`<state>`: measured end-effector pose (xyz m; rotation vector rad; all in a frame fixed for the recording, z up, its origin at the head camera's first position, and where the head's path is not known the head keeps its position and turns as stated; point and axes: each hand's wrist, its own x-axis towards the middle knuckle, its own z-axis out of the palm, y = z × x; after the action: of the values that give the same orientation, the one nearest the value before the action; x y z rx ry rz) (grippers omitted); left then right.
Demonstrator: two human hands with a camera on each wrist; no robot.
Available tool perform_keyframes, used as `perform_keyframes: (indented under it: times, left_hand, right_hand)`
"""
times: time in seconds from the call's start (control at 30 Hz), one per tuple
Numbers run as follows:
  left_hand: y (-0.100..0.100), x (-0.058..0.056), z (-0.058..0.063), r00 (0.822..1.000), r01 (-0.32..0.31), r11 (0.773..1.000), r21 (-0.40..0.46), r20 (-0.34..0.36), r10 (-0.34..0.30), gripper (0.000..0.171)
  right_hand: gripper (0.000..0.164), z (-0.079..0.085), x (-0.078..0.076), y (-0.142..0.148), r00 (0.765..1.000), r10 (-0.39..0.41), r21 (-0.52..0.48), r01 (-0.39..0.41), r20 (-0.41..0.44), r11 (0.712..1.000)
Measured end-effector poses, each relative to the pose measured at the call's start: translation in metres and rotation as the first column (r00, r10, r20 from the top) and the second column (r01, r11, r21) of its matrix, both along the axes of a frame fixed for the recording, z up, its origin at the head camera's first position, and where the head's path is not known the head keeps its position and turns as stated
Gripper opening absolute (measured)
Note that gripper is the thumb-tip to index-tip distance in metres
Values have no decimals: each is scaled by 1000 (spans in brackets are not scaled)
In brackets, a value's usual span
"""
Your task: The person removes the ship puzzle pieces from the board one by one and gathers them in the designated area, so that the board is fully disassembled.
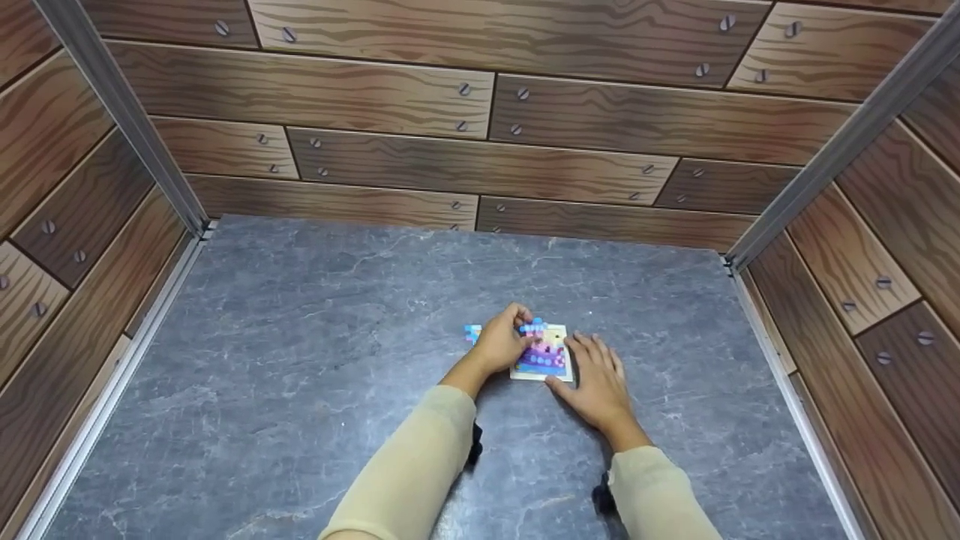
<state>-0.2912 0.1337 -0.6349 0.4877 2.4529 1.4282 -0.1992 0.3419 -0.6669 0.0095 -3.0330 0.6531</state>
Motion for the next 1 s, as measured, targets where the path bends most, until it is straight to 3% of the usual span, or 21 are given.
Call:
perform_keyframes:
  times: [0.43, 0.63, 0.83, 1.0]
  left_hand:
    - [-32, -7, 13, 997, 55, 997, 46, -47, -53, 27]
    - [-67, -18, 17, 998, 29, 996, 81, -56, -24, 28]
    - [-108, -26, 14, 998, -17, 999, -32, -57, 15, 25]
    - [-129, -25, 12, 999, 6, 991, -134, -38, -12, 24]
  right_hand:
    - [90, -1, 0, 1, 1000, 10, -11, -10, -11, 1000]
    - [91, 1, -2, 1, 1000, 11, -13, -11, -16, 1000]
    - [92, 1, -1, 1, 1000, 11, -11, -11, -1, 1000]
    - [91, 0, -1, 0, 1000, 13, -11, -13, -2, 1000]
